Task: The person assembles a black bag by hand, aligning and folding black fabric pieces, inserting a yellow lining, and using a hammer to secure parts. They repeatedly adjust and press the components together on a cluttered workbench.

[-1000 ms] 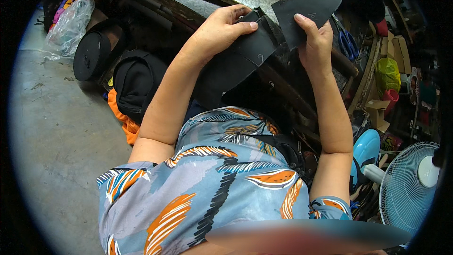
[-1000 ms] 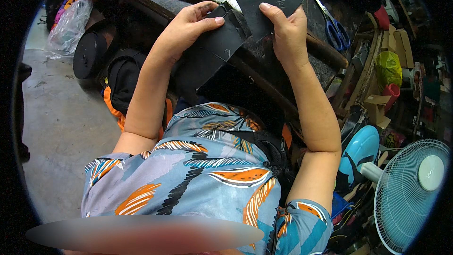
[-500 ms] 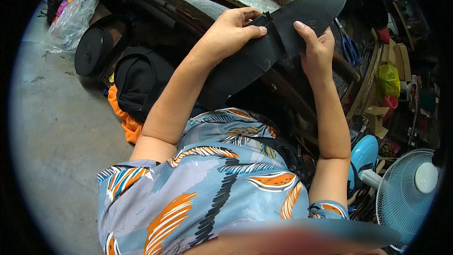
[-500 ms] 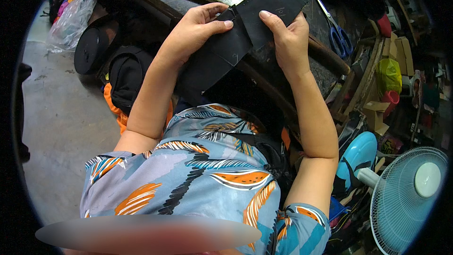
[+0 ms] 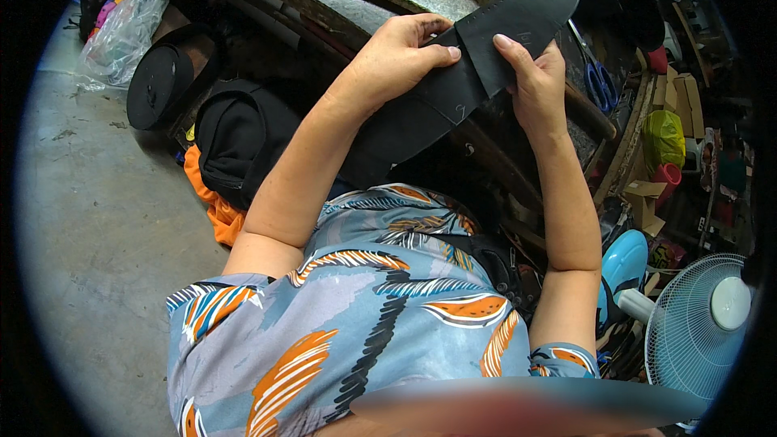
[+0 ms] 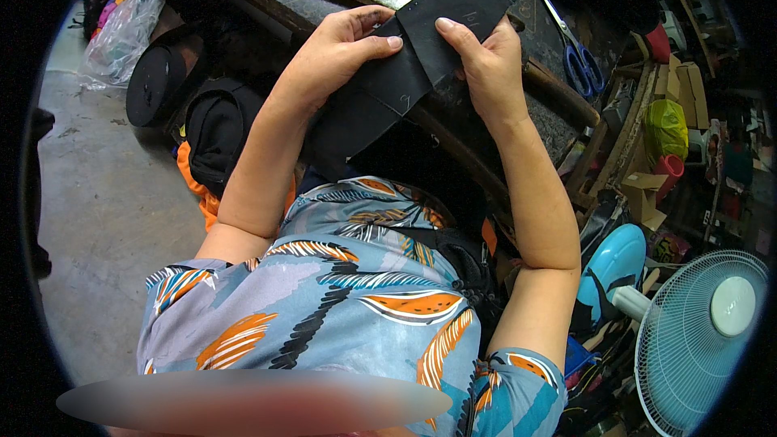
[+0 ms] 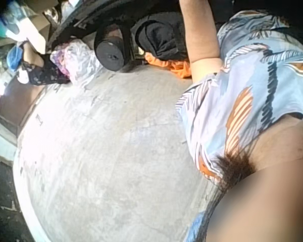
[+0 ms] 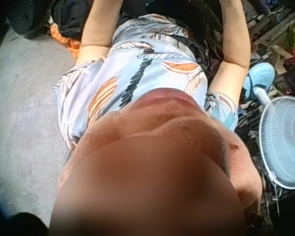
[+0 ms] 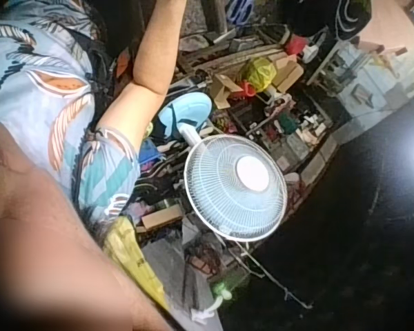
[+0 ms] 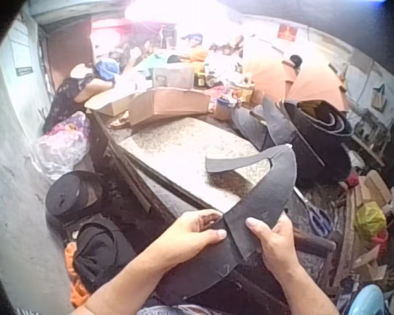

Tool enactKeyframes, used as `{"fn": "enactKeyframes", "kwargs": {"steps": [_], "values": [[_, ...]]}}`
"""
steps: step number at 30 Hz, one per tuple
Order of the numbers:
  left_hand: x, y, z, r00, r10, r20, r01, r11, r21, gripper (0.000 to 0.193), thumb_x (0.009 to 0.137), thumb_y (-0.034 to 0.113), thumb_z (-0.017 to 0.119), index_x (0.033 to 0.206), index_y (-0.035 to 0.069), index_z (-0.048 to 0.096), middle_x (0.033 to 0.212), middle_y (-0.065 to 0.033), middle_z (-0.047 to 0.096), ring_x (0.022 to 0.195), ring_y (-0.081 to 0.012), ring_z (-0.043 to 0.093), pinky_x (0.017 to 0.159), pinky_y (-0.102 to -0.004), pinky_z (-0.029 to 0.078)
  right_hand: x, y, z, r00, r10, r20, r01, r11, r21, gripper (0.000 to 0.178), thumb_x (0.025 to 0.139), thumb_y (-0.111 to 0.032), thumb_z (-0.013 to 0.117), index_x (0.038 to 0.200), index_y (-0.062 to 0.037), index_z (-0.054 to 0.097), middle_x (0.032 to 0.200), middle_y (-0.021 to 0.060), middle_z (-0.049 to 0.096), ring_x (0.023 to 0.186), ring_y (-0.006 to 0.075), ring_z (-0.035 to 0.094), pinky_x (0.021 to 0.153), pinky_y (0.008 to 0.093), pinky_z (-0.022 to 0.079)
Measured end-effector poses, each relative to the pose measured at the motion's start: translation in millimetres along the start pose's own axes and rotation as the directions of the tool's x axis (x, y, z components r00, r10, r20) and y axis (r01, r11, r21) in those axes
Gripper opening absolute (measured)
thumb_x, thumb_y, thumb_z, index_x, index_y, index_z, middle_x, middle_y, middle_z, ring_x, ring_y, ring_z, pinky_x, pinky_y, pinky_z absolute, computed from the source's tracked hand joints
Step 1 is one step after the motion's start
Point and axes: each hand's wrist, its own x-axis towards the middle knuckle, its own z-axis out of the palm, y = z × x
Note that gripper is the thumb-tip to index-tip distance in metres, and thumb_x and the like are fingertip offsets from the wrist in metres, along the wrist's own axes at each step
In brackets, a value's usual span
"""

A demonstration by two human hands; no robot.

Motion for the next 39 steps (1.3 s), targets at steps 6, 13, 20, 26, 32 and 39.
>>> {"fn": "enactKeyframes", "kwargs": {"steps": [6,13,20,26,32,39], "values": [[0,-1,-1,1.0,-0.005,0.025,0.004,1.0,0.011,0.043,0.089,0.016,0.069,0.124,-0.007,0.059,0.104,-0.0148,0.069,0.083,-0.0153,0.07,0.076,-0.0242,0.058,0,0,3,1.0,0.02,-0.012,-0.02,1.0,-0.014,0.026,0.09,-0.02,0.071,0.104,-0.002,0.058,0.078,0.004,0.066,0.056,0.0061,0.061,0.045,0.0169,0.045],[6,2,1,0.999,-0.027,-0.046,0.029,0.998,0.055,0.045,0.093,0.026,0.066,0.122,-0.007,0.061,0.103,-0.0122,0.07,0.085,-0.0146,0.069,0.077,-0.0243,0.055,0,-2,-1,0.998,0.059,-0.026,-0.061,0.994,-0.087,0.023,0.091,-0.021,0.071,0.101,-0.0041,0.058,0.076,0.0019,0.064,0.052,0.0041,0.056,0.042,0.0167,0.039],[22,-3,4,1.0,0.001,-0.019,0.001,0.994,0.11,0.04,0.096,0.031,0.064,0.109,-0.007,0.067,0.085,-0.0108,0.071,0.068,-0.0126,0.069,0.064,-0.022,0.056,5,0,-4,0.992,0.126,0.01,-0.126,0.99,0.061,0.024,0.09,-0.021,0.071,0.102,-0.005,0.058,0.076,0.0008,0.063,0.053,0.0042,0.055,0.042,0.0176,0.039],[22,-3,8,0.993,-0.005,-0.116,0.02,0.992,0.128,0.036,0.093,0.025,0.065,0.103,-0.01,0.07,0.08,-0.014,0.071,0.068,-0.0152,0.068,0.063,-0.0272,0.055,5,-5,-10,0.96,0.273,0.063,-0.28,0.942,0.185,0.029,0.087,-0.022,0.074,0.104,-0.0054,0.057,0.08,0.0026,0.064,0.058,0.0064,0.06,0.043,0.0172,0.041],[23,-2,8,0.993,-0.015,-0.121,0.027,0.995,0.099,0.036,0.094,0.023,0.064,0.107,-0.01,0.069,0.084,-0.0158,0.072,0.069,-0.0159,0.068,0.064,-0.028,0.056,7,-5,-13,0.955,0.255,0.15,-0.277,0.95,0.143,0.032,0.084,-0.018,0.077,0.106,-0.0043,0.057,0.082,0.0048,0.066,0.063,0.0079,0.064,0.045,0.0164,0.044],[22,-1,6,0.997,-0.033,-0.073,0.034,0.999,0.008,0.037,0.094,0.023,0.065,0.108,-0.012,0.067,0.086,-0.0144,0.071,0.07,-0.0151,0.068,0.065,-0.0266,0.056,6,4,-15,0.985,0.148,0.094,-0.155,0.985,0.077,0.032,0.086,-0.008,0.073,0.111,-0.0038,0.054,0.087,0.0012,0.063,0.062,0.002,0.058,0.039,0.0143,0.036]]}}
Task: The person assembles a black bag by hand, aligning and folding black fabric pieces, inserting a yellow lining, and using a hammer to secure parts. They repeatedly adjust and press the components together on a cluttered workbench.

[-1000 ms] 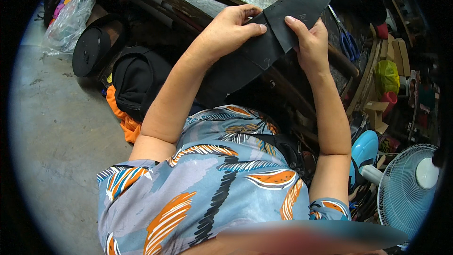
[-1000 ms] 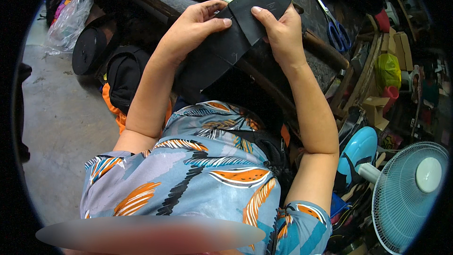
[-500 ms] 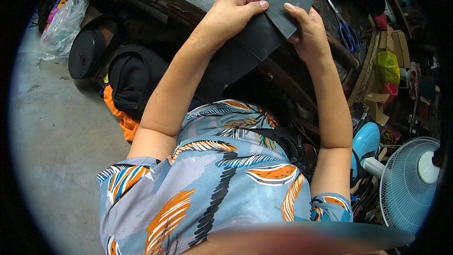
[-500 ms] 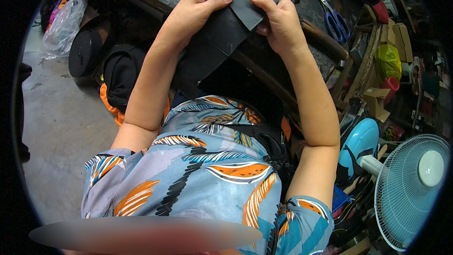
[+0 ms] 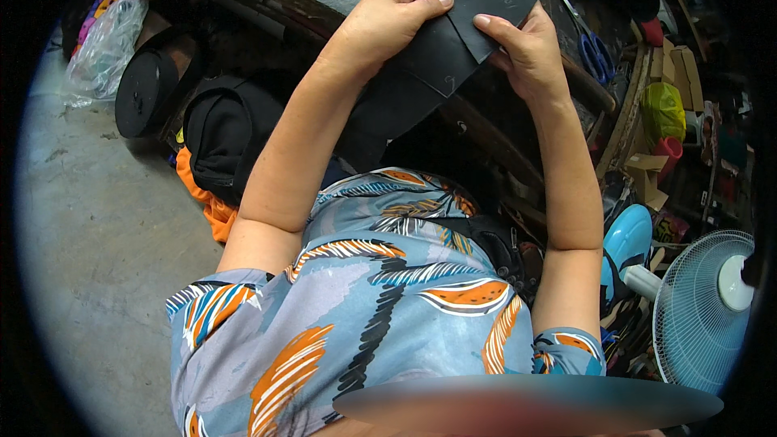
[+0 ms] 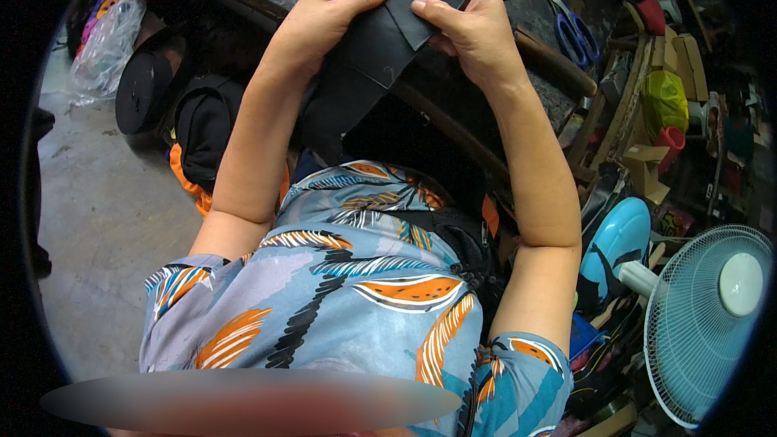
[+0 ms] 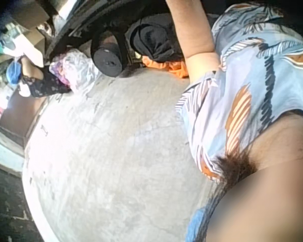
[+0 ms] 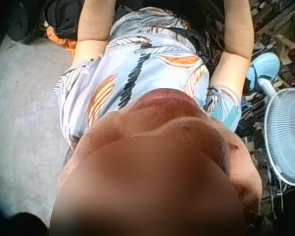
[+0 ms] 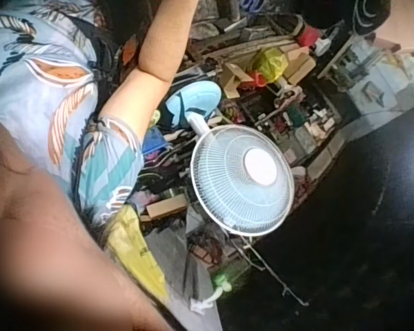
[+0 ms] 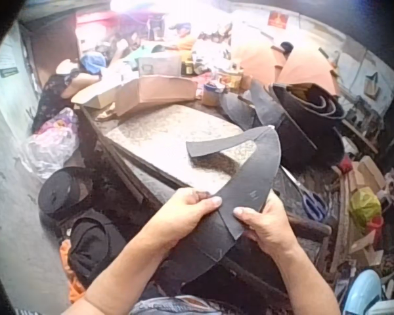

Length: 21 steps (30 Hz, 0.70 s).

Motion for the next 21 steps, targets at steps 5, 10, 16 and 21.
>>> {"fn": "enactKeyframes", "kwargs": {"steps": [5,10,16,21], "values": [[-3,4,-1,1.0,0.003,0.006,-0.003,1.0,-0.012,0.037,0.094,0.023,0.066,0.108,-0.012,0.067,0.087,-0.0135,0.071,0.071,-0.0142,0.068,0.065,-0.0247,0.055,1,0,0,0.999,-0.025,0.019,0.026,0.998,-0.048,0.033,0.086,-0.008,0.073,0.113,-0.0039,0.054,0.088,0.0015,0.064,0.063,0.002,0.059,0.04,0.0141,0.038],[-5,5,-3,0.998,-0.028,0.052,0.031,0.998,-0.063,0.036,0.091,0.021,0.072,0.107,-0.01,0.067,0.087,-0.014,0.072,0.073,-0.0146,0.07,0.067,-0.0241,0.057,-3,-4,7,0.994,-0.064,-0.089,0.06,0.997,-0.05,0.04,0.085,-0.009,0.074,0.118,-0.0027,0.052,0.089,0.002,0.064,0.065,0.0032,0.061,0.044,0.0141,0.041],[-10,5,0,0.998,0.045,0.045,-0.045,0.999,-0.005,0.034,0.081,0.011,0.08,0.105,-0.009,0.067,0.089,-0.015,0.072,0.075,-0.0161,0.071,0.068,-0.0251,0.059,-6,-12,12,0.984,-0.175,0.023,0.175,0.945,-0.276,0.038,0.086,-0.016,0.077,0.114,-0.0005,0.055,0.086,0.004,0.067,0.069,0.0097,0.066,0.058,0.0191,0.052],[-7,7,0,0.992,0.12,0.04,-0.108,0.967,-0.229,0.028,0.089,0.012,0.071,0.108,-0.009,0.066,0.092,-0.0126,0.072,0.077,-0.0141,0.07,0.069,-0.0243,0.059,-10,-15,20,0.994,0.105,-0.024,-0.107,0.967,-0.232,0.039,0.089,-0.038,0.072,0.103,-0.0021,0.065,0.084,0.0039,0.065,0.065,0.0078,0.058,0.056,0.0206,0.047]]}}
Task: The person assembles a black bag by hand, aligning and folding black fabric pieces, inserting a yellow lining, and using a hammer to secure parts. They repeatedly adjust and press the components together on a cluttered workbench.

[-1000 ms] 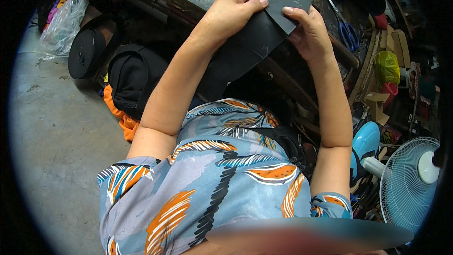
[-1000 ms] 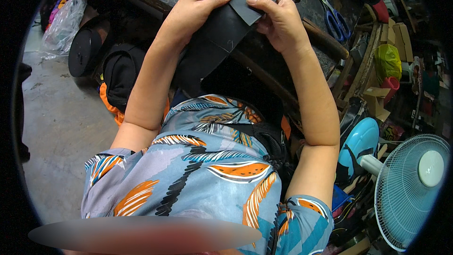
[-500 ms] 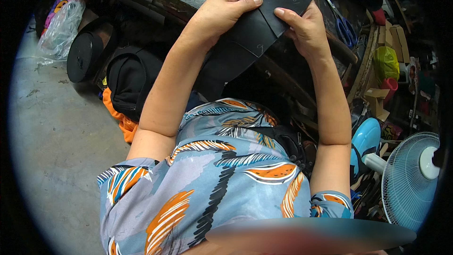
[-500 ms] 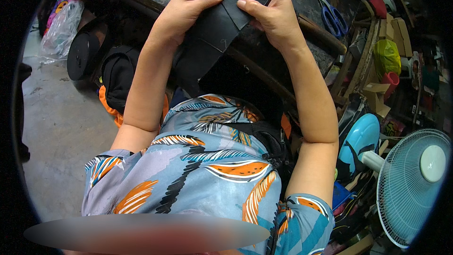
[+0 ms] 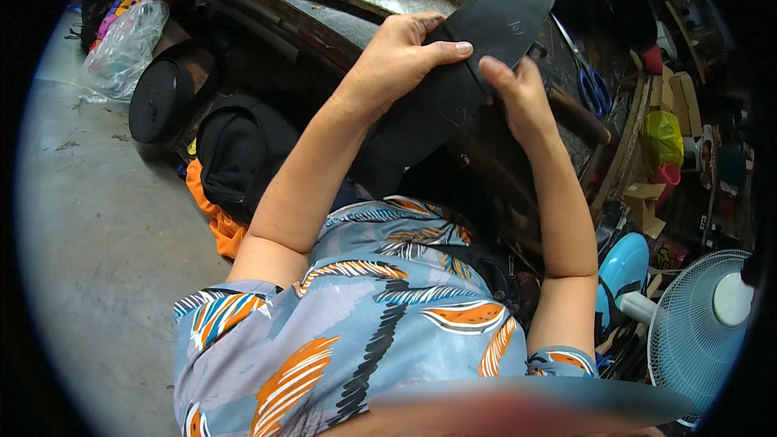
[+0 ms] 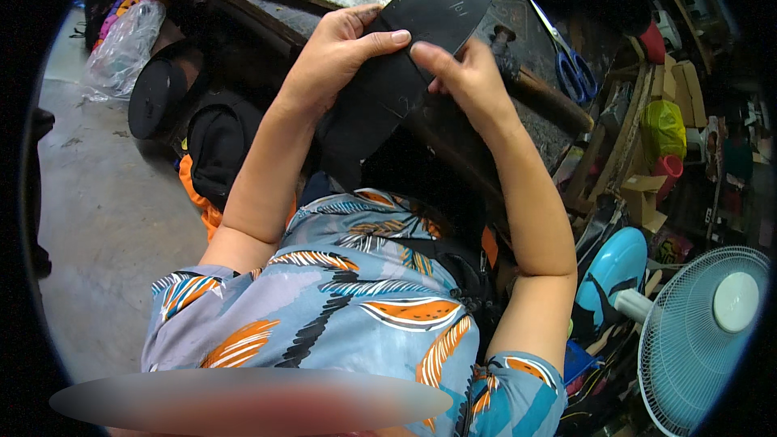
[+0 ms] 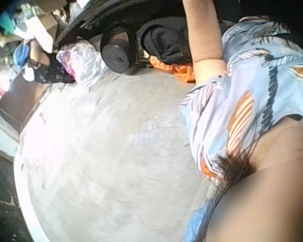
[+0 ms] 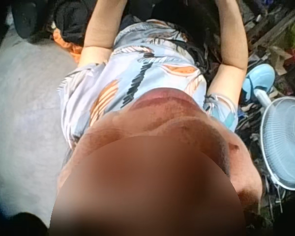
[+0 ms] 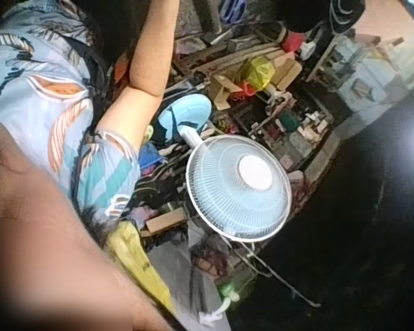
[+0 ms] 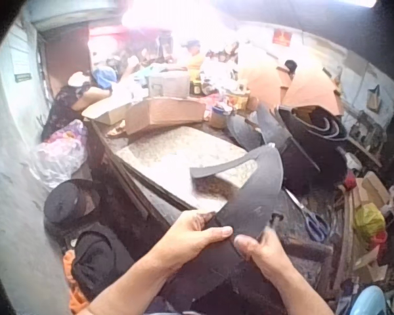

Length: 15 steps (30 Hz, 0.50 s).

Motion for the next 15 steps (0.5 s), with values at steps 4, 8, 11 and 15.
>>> {"fn": "enactKeyframes", "kwargs": {"steps": [4,8,11,15], "values": [[2,0,-3,0.998,-0.061,-0.024,0.06,0.997,-0.056,0.029,0.094,0.018,0.067,0.11,-0.006,0.066,0.093,-0.0088,0.071,0.078,-0.0105,0.068,0.071,-0.022,0.056,-3,2,0,0.977,0.006,0.211,-0.005,1.0,-0.002,0.032,0.097,-0.032,0.064,0.088,-0.0025,0.068,0.072,-0.0002,0.06,0.061,0.0064,0.052,0.054,0.0223,0.041],[3,-4,0,0.987,-0.007,-0.16,0.01,1.0,0.017,0.025,0.096,0.018,0.064,0.101,-0.006,0.068,0.09,-0.0072,0.071,0.074,-0.0091,0.066,0.066,-0.0211,0.054,0,11,-1,0.961,-0.081,0.263,0.085,0.996,-0.004,0.036,0.1,-0.029,0.058,0.08,-0.0012,0.065,0.066,-0.0007,0.055,0.059,0.0073,0.048,0.053,0.0238,0.037],[3,-5,0,0.978,-0.057,-0.2,0.036,0.994,-0.108,0.019,0.094,0.015,0.064,0.094,-0.004,0.069,0.087,-0.0066,0.071,0.071,-0.0101,0.066,0.065,-0.0218,0.054,2,14,-3,0.953,-0.097,0.288,0.108,0.994,-0.025,0.038,0.101,-0.028,0.057,0.076,0.0002,0.061,0.064,-0.0002,0.052,0.059,0.0087,0.044,0.052,0.0264,0.034],[3,-4,-4,0.979,-0.138,-0.153,0.091,0.956,-0.278,0.012,0.091,0.011,0.065,0.092,-0.001,0.069,0.084,-0.0064,0.07,0.068,-0.0108,0.066,0.065,-0.0215,0.054,0,12,-3,0.958,-0.132,0.255,0.156,0.985,-0.078,0.038,0.098,-0.026,0.06,0.072,0.0014,0.06,0.063,-0.0015,0.049,0.059,0.0088,0.043,0.052,0.0265,0.034]]}}
